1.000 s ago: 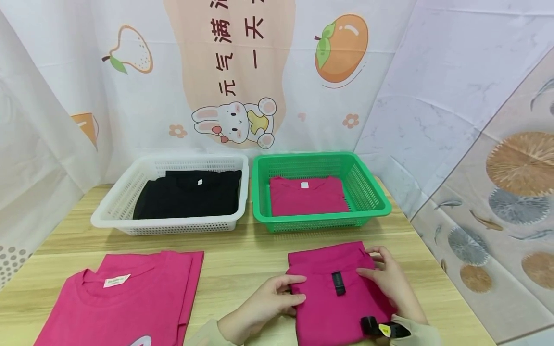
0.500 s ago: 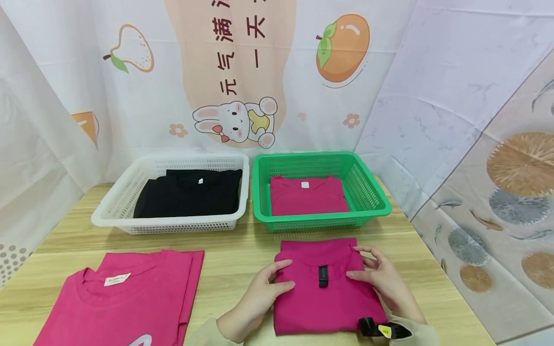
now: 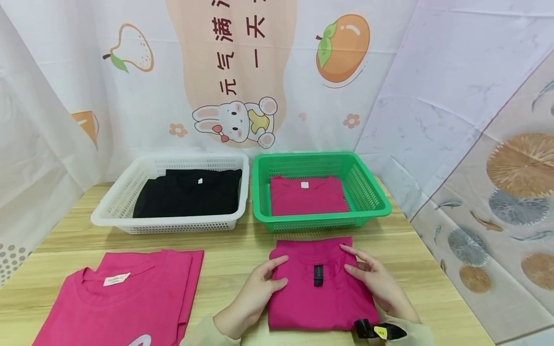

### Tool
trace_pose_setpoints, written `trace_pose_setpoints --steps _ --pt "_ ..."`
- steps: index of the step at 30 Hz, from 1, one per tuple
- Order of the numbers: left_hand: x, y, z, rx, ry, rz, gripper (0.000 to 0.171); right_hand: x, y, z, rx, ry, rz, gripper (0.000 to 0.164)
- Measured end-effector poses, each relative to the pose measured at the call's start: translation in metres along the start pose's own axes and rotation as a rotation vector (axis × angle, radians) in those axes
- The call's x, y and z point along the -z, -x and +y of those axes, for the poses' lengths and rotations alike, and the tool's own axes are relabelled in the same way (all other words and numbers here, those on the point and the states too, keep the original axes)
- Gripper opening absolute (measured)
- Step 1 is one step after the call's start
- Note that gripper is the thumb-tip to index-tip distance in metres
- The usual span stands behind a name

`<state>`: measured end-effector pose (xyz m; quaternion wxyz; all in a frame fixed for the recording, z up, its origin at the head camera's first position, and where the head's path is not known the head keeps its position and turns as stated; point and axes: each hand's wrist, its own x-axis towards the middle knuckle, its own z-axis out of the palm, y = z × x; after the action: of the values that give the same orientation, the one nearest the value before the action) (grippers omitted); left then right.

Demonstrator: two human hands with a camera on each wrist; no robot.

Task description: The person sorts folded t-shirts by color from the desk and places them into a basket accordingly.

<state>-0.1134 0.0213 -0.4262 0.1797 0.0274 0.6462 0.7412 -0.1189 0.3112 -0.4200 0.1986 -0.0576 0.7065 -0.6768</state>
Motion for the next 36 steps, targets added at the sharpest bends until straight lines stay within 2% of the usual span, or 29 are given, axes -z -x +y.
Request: trace_pose_setpoints --steps 5,9,12,14,18,20,29,36 --pt "0.003 0.003 0.005 0.013 -0.003 -0.019 0.045 -0.009 -0.004 0.000 -0.025 0.130 0.184 0.042" --pt "0.003 0.007 0.011 0.020 0.008 -0.032 0.039 -0.012 -0.005 0.000 0.005 0.137 0.282 0.039" --pt "0.002 0.011 0.017 0.001 0.013 -0.035 0.036 -0.012 -0.002 -0.001 0.061 0.070 0.296 0.033" --pt "0.002 0.014 0.022 -0.016 0.019 -0.036 0.036 -0.012 -0.001 -0.001 0.095 -0.014 0.275 0.032" --pt "0.003 0.018 0.032 -0.037 0.036 -0.036 0.036 -0.011 0.000 -0.004 0.153 -0.174 0.232 0.035" --pt "0.004 0.020 0.037 -0.038 0.048 -0.041 0.036 -0.011 0.001 -0.006 0.182 -0.219 0.225 0.037" --pt "0.004 0.030 0.053 -0.076 0.076 -0.073 0.035 -0.015 0.009 -0.015 0.259 -0.333 0.265 0.037" --pt "0.005 0.033 0.070 -0.139 0.032 -0.065 0.036 -0.017 0.011 -0.027 0.318 -0.361 0.315 0.038"
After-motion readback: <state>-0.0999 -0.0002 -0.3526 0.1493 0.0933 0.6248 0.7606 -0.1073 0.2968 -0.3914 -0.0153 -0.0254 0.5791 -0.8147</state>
